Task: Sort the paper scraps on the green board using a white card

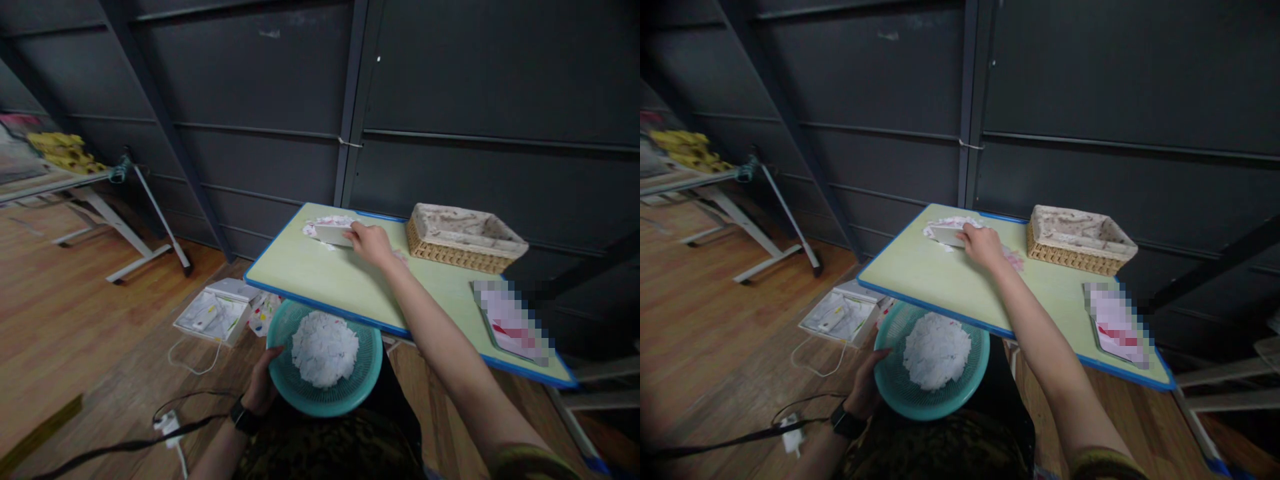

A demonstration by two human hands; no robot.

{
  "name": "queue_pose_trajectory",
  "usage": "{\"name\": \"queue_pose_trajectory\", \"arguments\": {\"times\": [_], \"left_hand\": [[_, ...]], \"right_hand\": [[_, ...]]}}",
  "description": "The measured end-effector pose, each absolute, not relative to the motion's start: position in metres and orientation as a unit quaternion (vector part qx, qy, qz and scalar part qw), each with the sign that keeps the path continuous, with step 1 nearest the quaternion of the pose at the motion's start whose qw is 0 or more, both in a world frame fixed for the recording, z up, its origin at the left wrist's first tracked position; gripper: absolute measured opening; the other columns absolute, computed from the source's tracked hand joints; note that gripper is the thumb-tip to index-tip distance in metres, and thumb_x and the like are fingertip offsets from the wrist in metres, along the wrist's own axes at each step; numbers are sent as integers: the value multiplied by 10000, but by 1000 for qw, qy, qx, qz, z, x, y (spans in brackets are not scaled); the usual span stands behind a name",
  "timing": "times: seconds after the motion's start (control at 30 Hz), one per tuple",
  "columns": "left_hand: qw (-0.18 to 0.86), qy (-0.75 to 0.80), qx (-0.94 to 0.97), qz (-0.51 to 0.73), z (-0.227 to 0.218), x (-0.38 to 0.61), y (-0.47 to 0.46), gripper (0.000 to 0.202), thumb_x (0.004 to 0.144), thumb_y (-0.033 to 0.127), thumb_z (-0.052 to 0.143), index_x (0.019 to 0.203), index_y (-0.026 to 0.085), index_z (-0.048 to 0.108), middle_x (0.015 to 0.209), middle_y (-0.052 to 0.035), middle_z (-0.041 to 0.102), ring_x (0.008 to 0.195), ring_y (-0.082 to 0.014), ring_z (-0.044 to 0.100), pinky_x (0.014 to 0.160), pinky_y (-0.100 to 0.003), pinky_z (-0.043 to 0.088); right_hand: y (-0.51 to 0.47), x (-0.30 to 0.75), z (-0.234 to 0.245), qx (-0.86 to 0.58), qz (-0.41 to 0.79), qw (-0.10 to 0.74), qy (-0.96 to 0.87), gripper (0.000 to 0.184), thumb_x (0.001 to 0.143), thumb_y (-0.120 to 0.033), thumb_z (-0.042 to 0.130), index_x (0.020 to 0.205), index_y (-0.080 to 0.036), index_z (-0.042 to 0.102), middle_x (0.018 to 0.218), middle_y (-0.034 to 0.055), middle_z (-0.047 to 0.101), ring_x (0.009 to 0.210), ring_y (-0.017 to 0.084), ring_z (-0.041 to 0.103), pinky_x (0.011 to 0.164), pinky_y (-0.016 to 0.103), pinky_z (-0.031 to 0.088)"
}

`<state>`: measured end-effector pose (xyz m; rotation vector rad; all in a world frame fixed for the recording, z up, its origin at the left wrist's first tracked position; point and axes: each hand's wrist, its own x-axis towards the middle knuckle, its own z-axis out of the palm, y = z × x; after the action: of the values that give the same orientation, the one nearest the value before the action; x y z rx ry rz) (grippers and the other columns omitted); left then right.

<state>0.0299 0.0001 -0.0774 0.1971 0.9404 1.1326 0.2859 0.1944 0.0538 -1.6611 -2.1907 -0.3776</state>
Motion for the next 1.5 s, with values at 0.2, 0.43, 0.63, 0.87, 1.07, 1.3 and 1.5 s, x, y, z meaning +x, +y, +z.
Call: {"name": "queue_pose_trajectory", "arguments": {"times": [0.2,0.43,0.63,0.87,1.07,1.3,1.5], "left_hand": [[740,423,100,514,-71,31,-1,497,742,138,616,1235,182,564,904,-50,781,913,-292,699,870,-415,528],[741,421,87,515,-77,29,1,503,728,138,614,1230,150,580,932,-85,774,883,-281,707,816,-401,552],[745,419,103,508,-81,27,0,424,729,155,612,1150,113,630,936,-112,769,903,-288,701,830,-412,546],[746,428,105,499,-78,27,1,372,736,171,601,1097,96,650,891,-113,773,887,-285,704,825,-410,539],[741,432,95,505,-74,30,0,444,708,150,609,1148,95,624,871,-112,776,886,-294,702,800,-408,548],[748,427,93,499,-76,29,0,462,728,150,601,1189,121,600,911,-97,774,867,-283,710,809,-410,549],[736,422,99,520,-77,30,0,490,733,144,616,1220,179,579,923,-62,776,854,-266,714,801,-391,554]], "right_hand": [[196,308,63,-620,-120,223,-743,322,886,-394,418,839,-161,635,790,108,676,674,202,554,580,283,230],[196,318,61,-647,-105,221,-723,316,862,-397,452,790,-155,641,785,109,672,678,205,546,581,284,249],[196,316,61,-638,-92,237,-727,323,859,-400,447,788,-157,648,762,91,666,653,191,533,582,277,257],[195,312,59,-633,-99,249,-726,332,877,-404,422,798,-160,633,753,86,665,640,194,530,573,282,235],[197,307,55,-622,-94,244,-738,313,875,-403,424,820,-168,623,767,85,666,644,190,529,576,278,230],[191,309,61,-612,-90,272,-737,320,865,-415,432,742,-176,606,716,66,646,605,174,495,560,269,224],[190,301,58,-582,-76,268,-764,305,865,-409,431,766,-177,603,697,54,637,588,161,480,571,267,229]]}}
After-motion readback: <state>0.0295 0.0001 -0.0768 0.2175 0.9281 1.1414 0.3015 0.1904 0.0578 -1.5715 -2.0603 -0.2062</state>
